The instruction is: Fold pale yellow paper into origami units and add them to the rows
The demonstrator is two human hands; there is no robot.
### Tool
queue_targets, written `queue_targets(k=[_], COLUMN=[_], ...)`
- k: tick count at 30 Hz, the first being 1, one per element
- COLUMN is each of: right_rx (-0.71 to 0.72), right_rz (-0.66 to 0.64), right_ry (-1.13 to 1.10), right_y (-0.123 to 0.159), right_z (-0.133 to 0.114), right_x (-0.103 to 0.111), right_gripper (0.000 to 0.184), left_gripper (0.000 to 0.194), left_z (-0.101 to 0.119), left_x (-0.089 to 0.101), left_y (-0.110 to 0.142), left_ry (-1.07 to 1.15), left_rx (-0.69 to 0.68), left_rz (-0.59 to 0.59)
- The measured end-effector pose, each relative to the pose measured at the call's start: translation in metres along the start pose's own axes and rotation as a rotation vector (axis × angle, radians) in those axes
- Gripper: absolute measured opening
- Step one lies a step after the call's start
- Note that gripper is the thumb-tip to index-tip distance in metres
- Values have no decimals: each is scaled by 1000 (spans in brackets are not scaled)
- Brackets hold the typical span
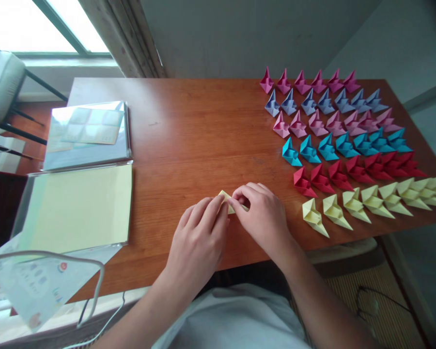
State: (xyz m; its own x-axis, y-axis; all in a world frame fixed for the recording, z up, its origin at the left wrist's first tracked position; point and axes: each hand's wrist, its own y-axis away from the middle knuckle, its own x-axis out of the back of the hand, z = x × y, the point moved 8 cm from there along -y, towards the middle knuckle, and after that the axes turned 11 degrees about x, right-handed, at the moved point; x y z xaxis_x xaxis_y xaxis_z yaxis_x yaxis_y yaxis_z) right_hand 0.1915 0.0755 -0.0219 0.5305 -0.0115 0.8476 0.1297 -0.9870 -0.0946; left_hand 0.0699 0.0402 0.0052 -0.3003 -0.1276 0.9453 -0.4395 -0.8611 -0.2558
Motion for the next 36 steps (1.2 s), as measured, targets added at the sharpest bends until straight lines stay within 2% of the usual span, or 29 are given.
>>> queue_targets(k=[9,14,22,26,32,36], right_rx=[11,68,47,59,66,83], right_rz=[-34,-60,-241,-305,-301,-286], right_ry=[10,-32,28,57,67,56], right_y=[0,-15,-42,-46,-45,-44], right_z=[-1,-2,1,-1,-1,0], right_x=[0,1,-2,-1,-1,-2], right_gripper=[18,11,14,13,14,14], left_gripper=[33,33,37,44,52,57], left_z=[3,6,11,17,36,38], left_x=[-4,-4,-6,-5,-11,-19], left_y=[7,8,9,10,19,22], left_ry=[-21,-51,-129,-168,-159,-136], left_rx=[-71,-84,-96,-59,-38,21], left_rz=[-43,-28,-63,-122,-183,-200])
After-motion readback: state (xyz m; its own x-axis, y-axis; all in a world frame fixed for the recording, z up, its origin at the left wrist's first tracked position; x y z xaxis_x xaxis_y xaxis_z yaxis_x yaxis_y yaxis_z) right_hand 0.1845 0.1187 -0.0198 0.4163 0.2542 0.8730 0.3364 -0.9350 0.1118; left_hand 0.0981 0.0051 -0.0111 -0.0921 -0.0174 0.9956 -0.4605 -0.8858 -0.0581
